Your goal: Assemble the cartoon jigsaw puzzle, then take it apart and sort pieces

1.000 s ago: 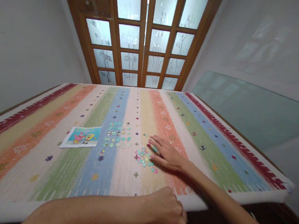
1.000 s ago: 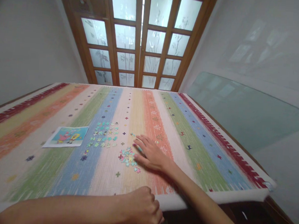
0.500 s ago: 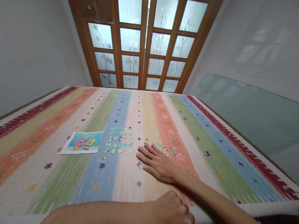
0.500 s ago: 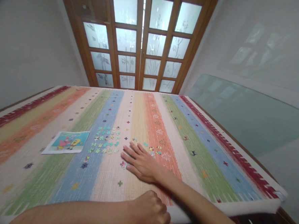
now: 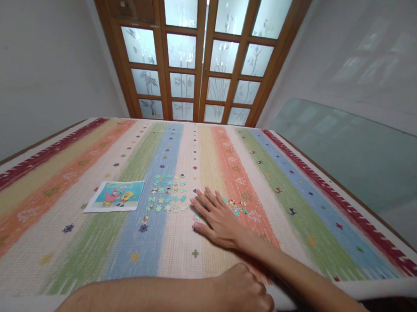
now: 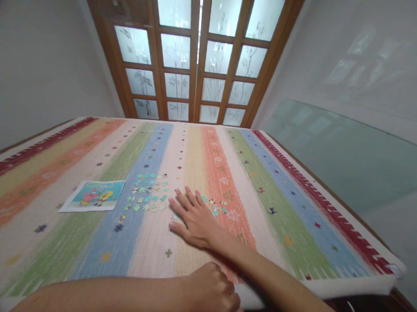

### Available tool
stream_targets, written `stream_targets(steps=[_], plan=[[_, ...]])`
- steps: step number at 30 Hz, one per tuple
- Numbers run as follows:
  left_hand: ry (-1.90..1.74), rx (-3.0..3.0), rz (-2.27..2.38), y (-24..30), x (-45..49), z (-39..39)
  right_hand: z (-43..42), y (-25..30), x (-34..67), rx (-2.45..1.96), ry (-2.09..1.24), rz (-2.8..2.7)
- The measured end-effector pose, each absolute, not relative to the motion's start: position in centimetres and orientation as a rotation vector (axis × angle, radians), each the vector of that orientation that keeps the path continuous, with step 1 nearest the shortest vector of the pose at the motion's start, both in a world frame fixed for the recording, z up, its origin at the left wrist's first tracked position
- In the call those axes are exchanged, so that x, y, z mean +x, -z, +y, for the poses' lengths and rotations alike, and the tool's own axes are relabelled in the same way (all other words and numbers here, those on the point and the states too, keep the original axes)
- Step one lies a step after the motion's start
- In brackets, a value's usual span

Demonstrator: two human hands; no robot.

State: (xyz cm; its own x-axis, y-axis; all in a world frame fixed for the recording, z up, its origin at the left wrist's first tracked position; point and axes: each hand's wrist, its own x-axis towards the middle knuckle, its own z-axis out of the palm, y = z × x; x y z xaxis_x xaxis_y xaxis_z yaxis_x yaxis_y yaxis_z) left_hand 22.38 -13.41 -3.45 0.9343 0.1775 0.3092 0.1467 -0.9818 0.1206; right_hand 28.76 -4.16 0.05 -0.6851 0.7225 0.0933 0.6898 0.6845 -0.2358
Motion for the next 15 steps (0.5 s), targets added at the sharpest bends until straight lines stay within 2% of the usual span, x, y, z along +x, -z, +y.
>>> stream_targets(steps=[6,15], plan=[[-0.500,2.993,0.249,3.4,22.3,-13.3,-3.9,0.0,29.9,-0.954,-0.338,-2.846],[-0.408,2.995,0.263,3.6,22.5,-13.3,-2.4,0.2,31.8,-1.218,-0.306,-2.758]])
